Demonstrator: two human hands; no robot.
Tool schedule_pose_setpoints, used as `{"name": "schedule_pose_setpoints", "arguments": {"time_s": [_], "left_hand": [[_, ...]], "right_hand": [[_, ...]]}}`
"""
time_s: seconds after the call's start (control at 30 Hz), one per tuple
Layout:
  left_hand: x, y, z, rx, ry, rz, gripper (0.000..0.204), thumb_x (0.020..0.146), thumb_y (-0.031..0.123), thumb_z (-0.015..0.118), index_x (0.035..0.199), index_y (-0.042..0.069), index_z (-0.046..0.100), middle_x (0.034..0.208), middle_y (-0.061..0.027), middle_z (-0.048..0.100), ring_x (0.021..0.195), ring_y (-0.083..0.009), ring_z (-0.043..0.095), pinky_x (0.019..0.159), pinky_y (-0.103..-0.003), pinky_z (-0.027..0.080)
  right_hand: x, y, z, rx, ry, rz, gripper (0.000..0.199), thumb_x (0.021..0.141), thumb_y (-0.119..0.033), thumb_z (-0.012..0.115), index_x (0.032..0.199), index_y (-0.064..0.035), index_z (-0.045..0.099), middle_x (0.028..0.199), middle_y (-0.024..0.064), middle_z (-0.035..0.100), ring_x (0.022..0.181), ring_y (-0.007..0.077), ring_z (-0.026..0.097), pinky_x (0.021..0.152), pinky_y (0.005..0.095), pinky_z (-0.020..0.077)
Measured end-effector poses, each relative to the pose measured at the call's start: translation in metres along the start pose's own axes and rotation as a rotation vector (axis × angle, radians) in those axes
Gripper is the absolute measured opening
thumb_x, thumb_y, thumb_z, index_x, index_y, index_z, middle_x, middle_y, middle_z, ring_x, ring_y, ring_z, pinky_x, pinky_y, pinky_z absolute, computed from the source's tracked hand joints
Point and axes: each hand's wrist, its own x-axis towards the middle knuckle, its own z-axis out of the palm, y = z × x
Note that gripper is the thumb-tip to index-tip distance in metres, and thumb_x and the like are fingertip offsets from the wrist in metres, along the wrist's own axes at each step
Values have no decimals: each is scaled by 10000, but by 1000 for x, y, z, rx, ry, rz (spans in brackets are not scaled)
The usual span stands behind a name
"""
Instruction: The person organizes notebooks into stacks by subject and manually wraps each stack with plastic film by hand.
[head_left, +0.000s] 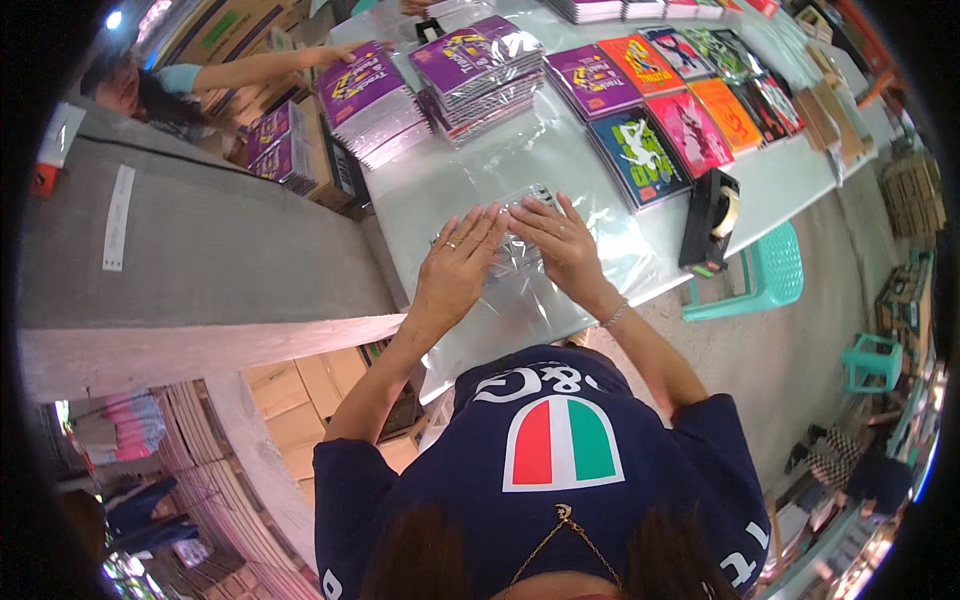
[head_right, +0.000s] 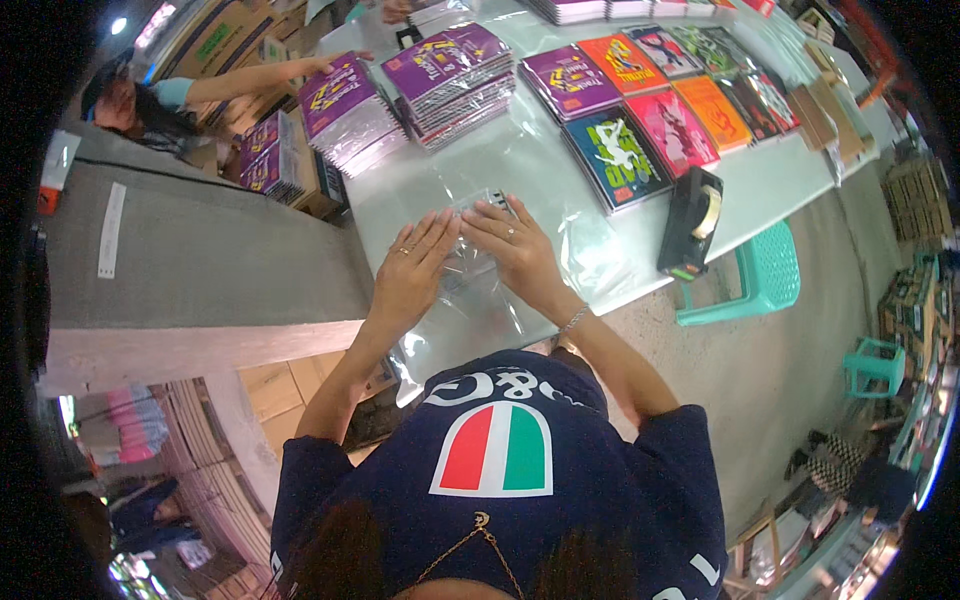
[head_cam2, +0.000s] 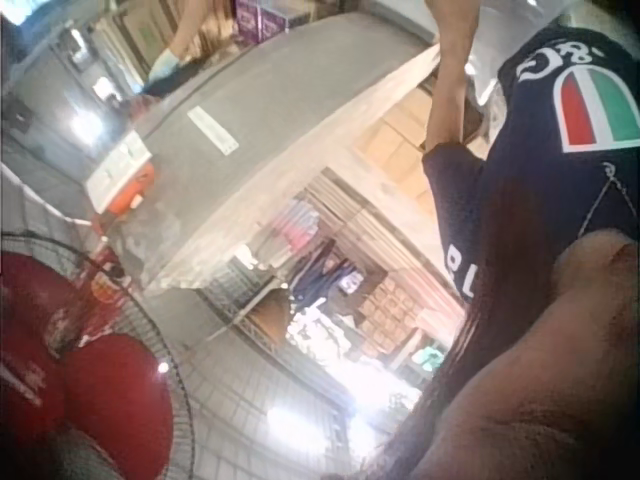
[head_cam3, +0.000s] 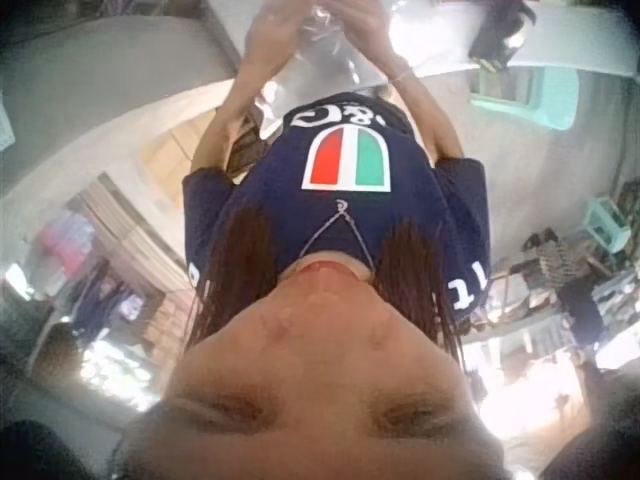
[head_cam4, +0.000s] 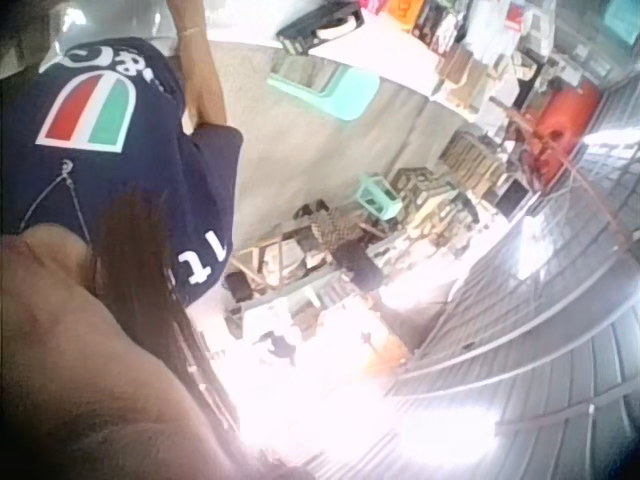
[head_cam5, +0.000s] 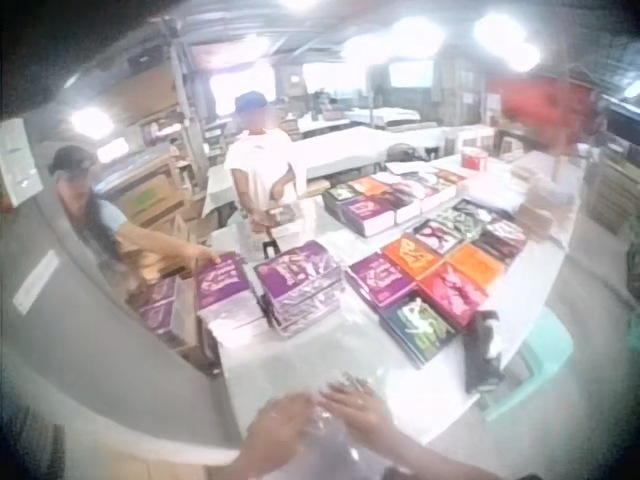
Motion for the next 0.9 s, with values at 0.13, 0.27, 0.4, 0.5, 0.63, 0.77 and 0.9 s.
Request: {"name": "schedule_pose_setpoints", "arguments": {"time_s": [0.13, 0.27, 0.4, 0.5, 0.63, 0.77, 0.9], "left_hand": [[-3, -5, 7, 53, 27, 28, 480, 843, 140, 598, 1319, 142, 535, 1369, -49, 508, 1240, -244, 495, 1034, -408, 378], [-7, -4, 5, 68, 40, 18, 456, 858, 146, 584, 1312, 163, 544, 1358, -45, 520, 1234, -243, 503, 1030, -408, 382], [0, -2, 8, 77, 42, 55, 455, 872, 156, 573, 1324, 164, 530, 1362, -47, 517, 1241, -246, 497, 1031, -408, 380], [-2, -5, 11, 79, 43, 59, 464, 880, 159, 562, 1341, 170, 511, 1375, -45, 504, 1253, -245, 485, 1038, -410, 373], [-5, -6, 11, 87, 36, 55, 469, 892, 163, 545, 1358, 183, 495, 1392, -42, 487, 1266, -244, 473, 1051, -412, 361], [-3, -5, 12, 63, 31, 80, 461, 909, 161, 524, 1367, 180, 484, 1405, -40, 472, 1279, -248, 455, 1061, -416, 343], [-5, -8, 10, 54, 5, 84, 446, 936, 168, 494, 1381, 158, 466, 1421, -48, 452, 1299, -261, 427, 1068, -421, 318]], "right_hand": [[-35, 5, -3, -84, 305, 254, 440, 746, 31, 650, 1150, -143, 638, 1268, 50, 583, 1290, 284, 436, 1097, 456, 259], [-109, 66, -86, -728, 684, 881, 439, 788, -115, 692, 1211, -107, 577, 1249, 136, 552, 1204, 332, 446, 999, 466, 318], [-212, 147, -148, 129, 780, 1217, 270, 892, -273, 627, 1011, -41, 696, 763, 95, 665, 632, 198, 596, 631, 331, 490], [-203, 146, -159, 342, 790, 1224, 294, 875, -276, 665, 934, 9, 709, 747, 69, 667, 596, 104, 588, 547, 236, 477], [-180, 132, -163, 351, 671, 1281, 285, 848, -228, 702, 903, 52, 697, 741, 51, 656, 592, 78, 569, 541, 210, 460], [-187, 139, -161, 375, 772, 1175, 267, 856, -204, 695, 908, 56, 661, 762, 54, 649, 585, 78, 555, 543, 207, 447], [-214, 129, -147, 614, 864, 1124, 210, 927, -230, 604, 903, -21, 601, 766, 21, 624, 664, 79, 593, 646, 201, 465]]}}
